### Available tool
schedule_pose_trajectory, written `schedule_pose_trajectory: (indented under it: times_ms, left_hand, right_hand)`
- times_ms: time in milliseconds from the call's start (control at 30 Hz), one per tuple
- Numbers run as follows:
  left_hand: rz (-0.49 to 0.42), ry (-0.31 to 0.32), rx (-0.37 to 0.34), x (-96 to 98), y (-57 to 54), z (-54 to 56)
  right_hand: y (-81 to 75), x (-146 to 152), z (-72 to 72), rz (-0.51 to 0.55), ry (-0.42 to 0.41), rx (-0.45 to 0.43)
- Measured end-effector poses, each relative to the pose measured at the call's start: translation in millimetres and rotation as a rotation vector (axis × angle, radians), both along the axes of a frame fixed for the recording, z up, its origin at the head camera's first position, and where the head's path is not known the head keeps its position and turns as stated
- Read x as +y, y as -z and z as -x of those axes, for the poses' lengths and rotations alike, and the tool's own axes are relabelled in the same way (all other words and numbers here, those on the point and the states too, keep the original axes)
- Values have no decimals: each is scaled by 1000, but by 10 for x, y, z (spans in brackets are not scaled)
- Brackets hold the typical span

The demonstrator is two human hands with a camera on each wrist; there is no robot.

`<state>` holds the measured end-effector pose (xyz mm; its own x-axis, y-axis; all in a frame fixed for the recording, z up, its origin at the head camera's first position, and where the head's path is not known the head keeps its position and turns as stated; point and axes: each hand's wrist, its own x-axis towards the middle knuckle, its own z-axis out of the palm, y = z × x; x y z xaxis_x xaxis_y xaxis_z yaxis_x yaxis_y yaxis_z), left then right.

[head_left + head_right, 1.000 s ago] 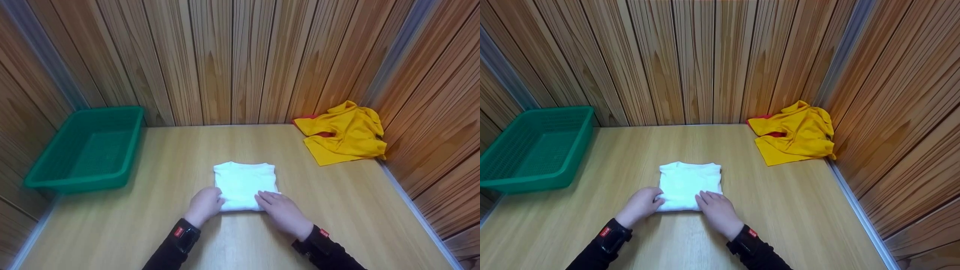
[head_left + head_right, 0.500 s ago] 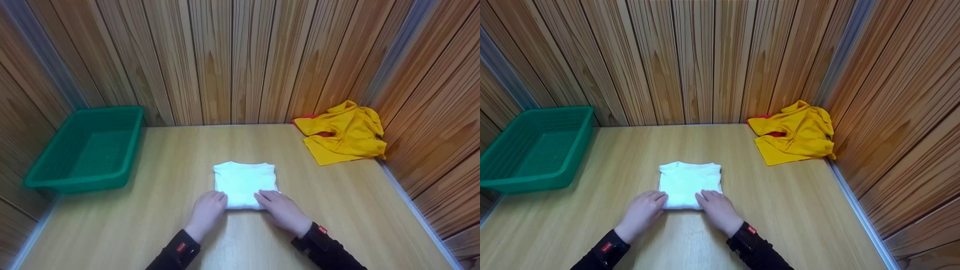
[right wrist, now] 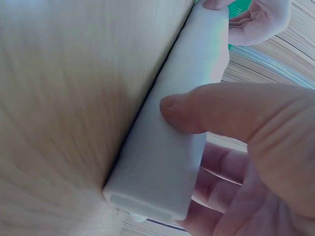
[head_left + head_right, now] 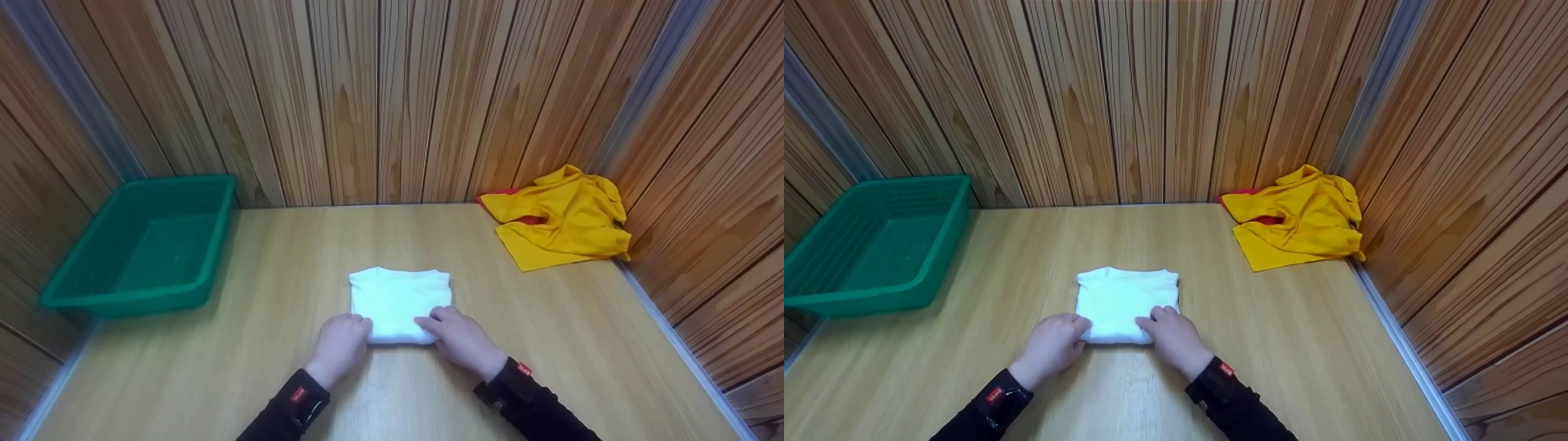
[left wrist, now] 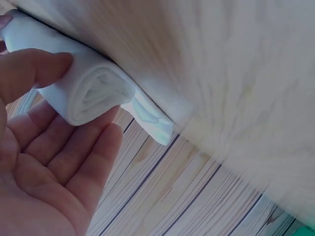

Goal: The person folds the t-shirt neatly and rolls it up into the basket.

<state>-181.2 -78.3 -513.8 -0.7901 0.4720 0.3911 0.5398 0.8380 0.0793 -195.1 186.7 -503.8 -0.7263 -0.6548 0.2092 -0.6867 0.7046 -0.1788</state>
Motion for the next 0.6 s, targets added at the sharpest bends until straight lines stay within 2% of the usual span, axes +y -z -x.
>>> schedule_pose_trajectory:
  times_ms: [167,300,433,533,600]
  left_hand:
    - [-61,26,-86,-43,-36,-37]
    - [-67,48,-158,-70,-74,-74]
    - [-49,57,-199,-74,-114,-99]
    - [-51,56,-225,-78,-127,-84]
    - [-84,55,-266,-89,-129,-50]
  right_hand:
    - [-14,19,-39,-13,-5,-28]
    - [-43,39,-94,-22,-25,-39]
    - [-83,54,-125,-17,-67,-23]
    - [-113,68,-95,-16,-83,-57]
    - [-129,82,-49,-15,-74,-111]
